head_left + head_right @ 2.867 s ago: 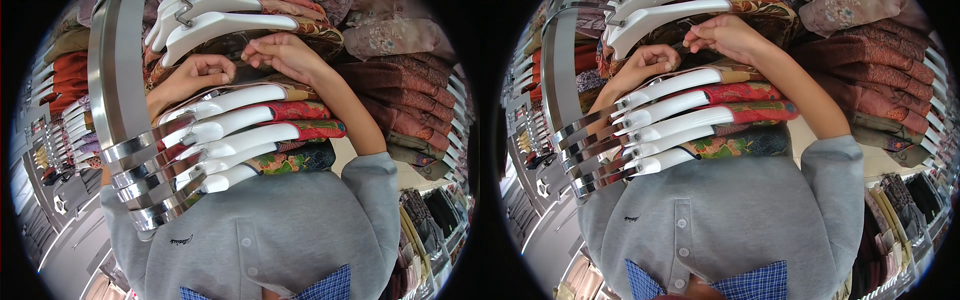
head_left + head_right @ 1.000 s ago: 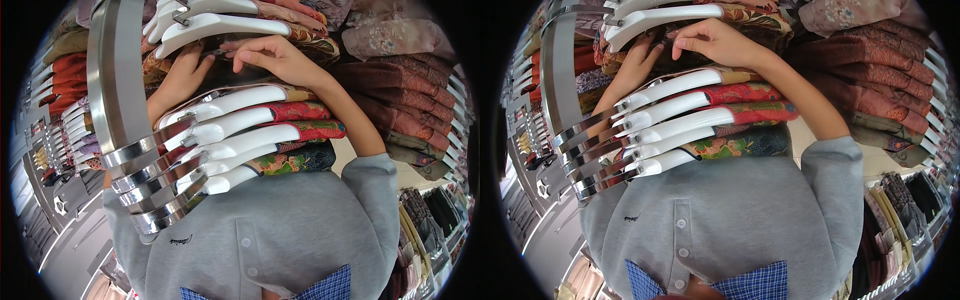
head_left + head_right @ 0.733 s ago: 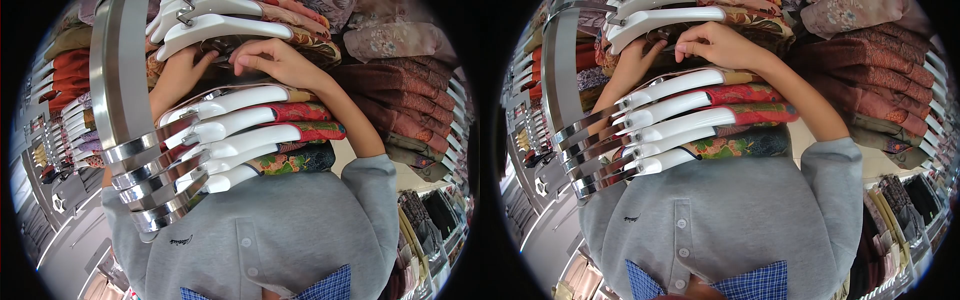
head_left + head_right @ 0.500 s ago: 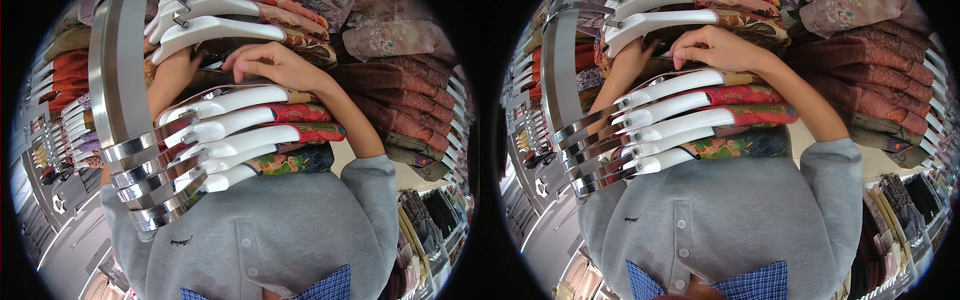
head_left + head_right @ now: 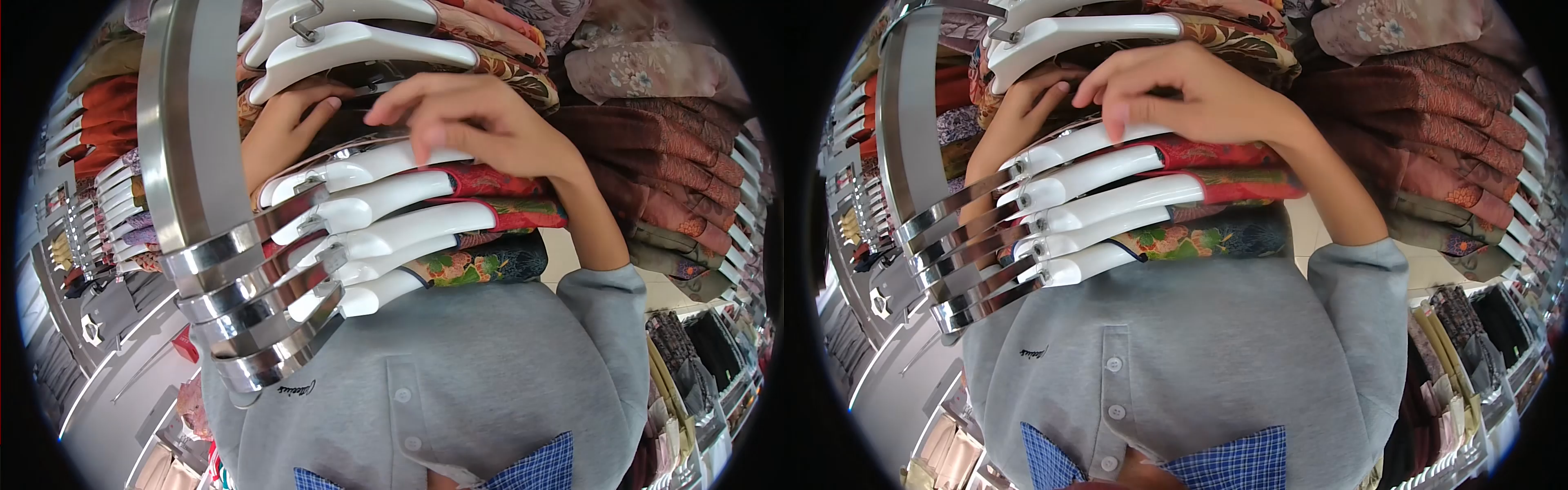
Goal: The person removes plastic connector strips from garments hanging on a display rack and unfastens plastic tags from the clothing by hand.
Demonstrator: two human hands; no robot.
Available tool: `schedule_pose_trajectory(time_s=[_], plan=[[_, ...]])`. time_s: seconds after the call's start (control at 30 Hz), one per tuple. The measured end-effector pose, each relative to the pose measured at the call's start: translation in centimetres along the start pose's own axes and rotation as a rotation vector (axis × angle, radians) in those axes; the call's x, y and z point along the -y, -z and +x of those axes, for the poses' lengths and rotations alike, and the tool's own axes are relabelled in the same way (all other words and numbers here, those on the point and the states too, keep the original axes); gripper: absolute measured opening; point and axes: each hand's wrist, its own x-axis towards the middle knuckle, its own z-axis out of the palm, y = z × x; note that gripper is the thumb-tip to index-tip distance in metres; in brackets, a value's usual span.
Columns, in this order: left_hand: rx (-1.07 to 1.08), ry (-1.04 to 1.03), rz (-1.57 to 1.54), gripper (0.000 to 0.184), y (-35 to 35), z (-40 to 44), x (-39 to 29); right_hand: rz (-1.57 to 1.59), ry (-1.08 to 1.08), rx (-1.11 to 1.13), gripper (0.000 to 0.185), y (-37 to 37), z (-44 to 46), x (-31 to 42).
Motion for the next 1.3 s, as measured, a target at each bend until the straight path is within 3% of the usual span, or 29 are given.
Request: schedule_pose_trajectory(time_s=[0.03,0.13,0.17,0.3,0.33,0.43,0.47,0.57,0.63,0.67,0.73,0.9,0.97,1.03,1.07,1.17,1.2,1.3], plan=[[0.042,0.045,-0.213,0.042,0.2,-0.2,-0.5,-0.026,0.026,0.055,0.018,0.1,-0.1,0.4],[0.223,-0.072,-0.791,0.061,1.1,-1.7,-0.9,-0.085,0.080,0.089,0.017,0.0,0.0,0.3],[0.283,-0.022,-0.767,0.078,1.7,-2.3,-1.6,-0.099,0.097,0.081,0.016,-0.1,0.1,0.3],[0.131,-0.006,-0.616,0.075,2.5,-3.9,0.4,-0.286,0.045,-0.123,0.012,-0.5,0.7,1.4],[0.129,-0.161,-0.549,0.069,3.5,-4.3,1.1,-0.289,0.063,-0.181,0.008,-0.4,0.8,1.4],[0.245,-0.108,-0.164,0.061,5.3,-5.2,1.4,-0.518,0.112,-0.278,0.006,-0.8,0.6,1.6],[0.226,-0.183,-0.132,0.050,5.4,-5.5,1.7,-0.551,0.106,-0.282,0.009,-1.1,0.4,2.2],[0.208,-0.165,-0.253,0.045,4.8,-5.6,-1.1,-0.500,0.245,-0.242,0.005,-2.3,-0.6,2.5],[0.017,-0.099,-0.179,0.042,3.2,-5.8,-4.4,-0.411,0.262,-0.230,0.004,-3.7,-1.0,2.5],[-0.081,-0.269,0.100,0.041,2.8,-5.3,-5.3,-0.365,0.273,-0.222,0.004,-4.2,-1.1,2.6],[-0.224,-0.364,0.400,0.038,2.6,-5.5,-5.5,-0.328,0.231,-0.207,0.004,-4.5,-1.5,2.9],[-0.420,-0.068,0.471,0.030,3.6,-4.4,-2.1,-0.130,-0.007,-0.269,0.014,-5.1,-2.0,4.3],[-0.559,-0.025,0.539,0.025,3.1,-4.4,-2.8,-0.104,-0.047,-0.190,0.019,-5.0,-2.2,4.5],[-0.765,-0.063,0.639,0.018,1.6,-4.3,-6.0,-0.026,-0.001,-0.141,0.013,-4.2,-2.6,3.7],[-0.814,-0.187,0.616,0.014,1.4,-4.5,-3.5,0.011,0.022,-0.118,0.012,-3.8,-2.8,3.4],[-0.533,-0.295,0.593,0.013,1.1,-5.9,-2.4,0.072,-0.054,-0.106,0.019,-3.5,-2.8,3.6],[-0.529,-0.254,0.249,0.016,0.1,-5.2,-3.1,0.066,-0.029,-0.099,0.020,-3.5,-2.8,3.4],[-0.212,0.114,0.078,0.024,0.6,-3.7,-2.5,0.084,0.030,-0.076,0.021,-3.1,-2.5,2.6]])
